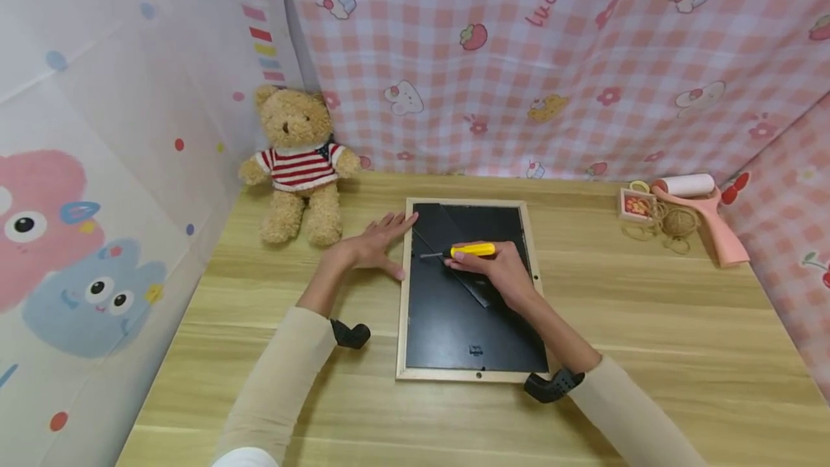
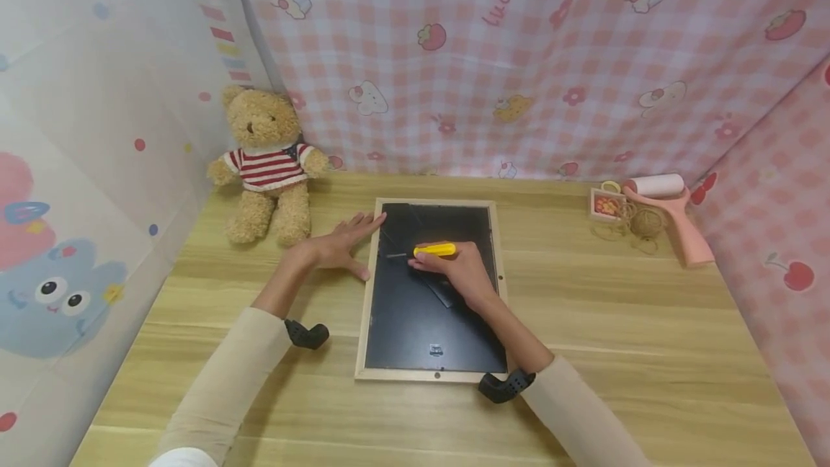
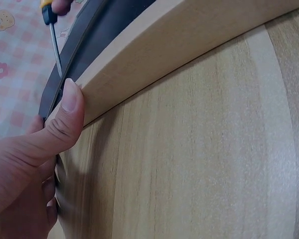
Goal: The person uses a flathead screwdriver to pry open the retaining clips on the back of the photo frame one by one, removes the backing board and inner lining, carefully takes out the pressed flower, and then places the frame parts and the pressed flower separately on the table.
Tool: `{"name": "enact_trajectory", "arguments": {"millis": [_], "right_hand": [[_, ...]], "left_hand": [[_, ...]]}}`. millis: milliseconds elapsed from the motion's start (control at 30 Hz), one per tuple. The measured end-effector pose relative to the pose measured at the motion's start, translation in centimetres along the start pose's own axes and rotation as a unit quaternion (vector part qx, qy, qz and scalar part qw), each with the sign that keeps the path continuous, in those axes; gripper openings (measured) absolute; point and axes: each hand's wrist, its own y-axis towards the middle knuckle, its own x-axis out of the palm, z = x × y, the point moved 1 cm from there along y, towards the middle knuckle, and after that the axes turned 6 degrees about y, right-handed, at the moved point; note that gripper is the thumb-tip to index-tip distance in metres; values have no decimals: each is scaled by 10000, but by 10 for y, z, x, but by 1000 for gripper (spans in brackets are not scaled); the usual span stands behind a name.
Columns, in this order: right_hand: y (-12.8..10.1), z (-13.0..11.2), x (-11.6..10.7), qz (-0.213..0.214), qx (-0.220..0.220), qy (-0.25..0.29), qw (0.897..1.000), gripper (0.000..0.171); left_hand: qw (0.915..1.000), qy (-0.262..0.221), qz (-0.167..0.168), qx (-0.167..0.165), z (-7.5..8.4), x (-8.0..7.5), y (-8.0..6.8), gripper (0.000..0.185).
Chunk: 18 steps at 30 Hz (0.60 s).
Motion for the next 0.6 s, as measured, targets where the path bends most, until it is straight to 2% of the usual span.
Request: {"name": "enact_trajectory", "arguments": {"millis": [267, 467, 600], "right_hand": [[9, 6, 11, -96, 76, 245, 9996, 36], [12, 6, 13, -28, 8, 81, 10000, 36], [16, 0, 18, -22, -227, -653, 9976, 32]], "left_hand": [[9997, -71, 150, 163, -26, 11, 14, 130], [9999, -131, 70, 66, -9, 4, 4, 126], [10000, -65, 62, 5, 1, 1, -1, 123]]}}
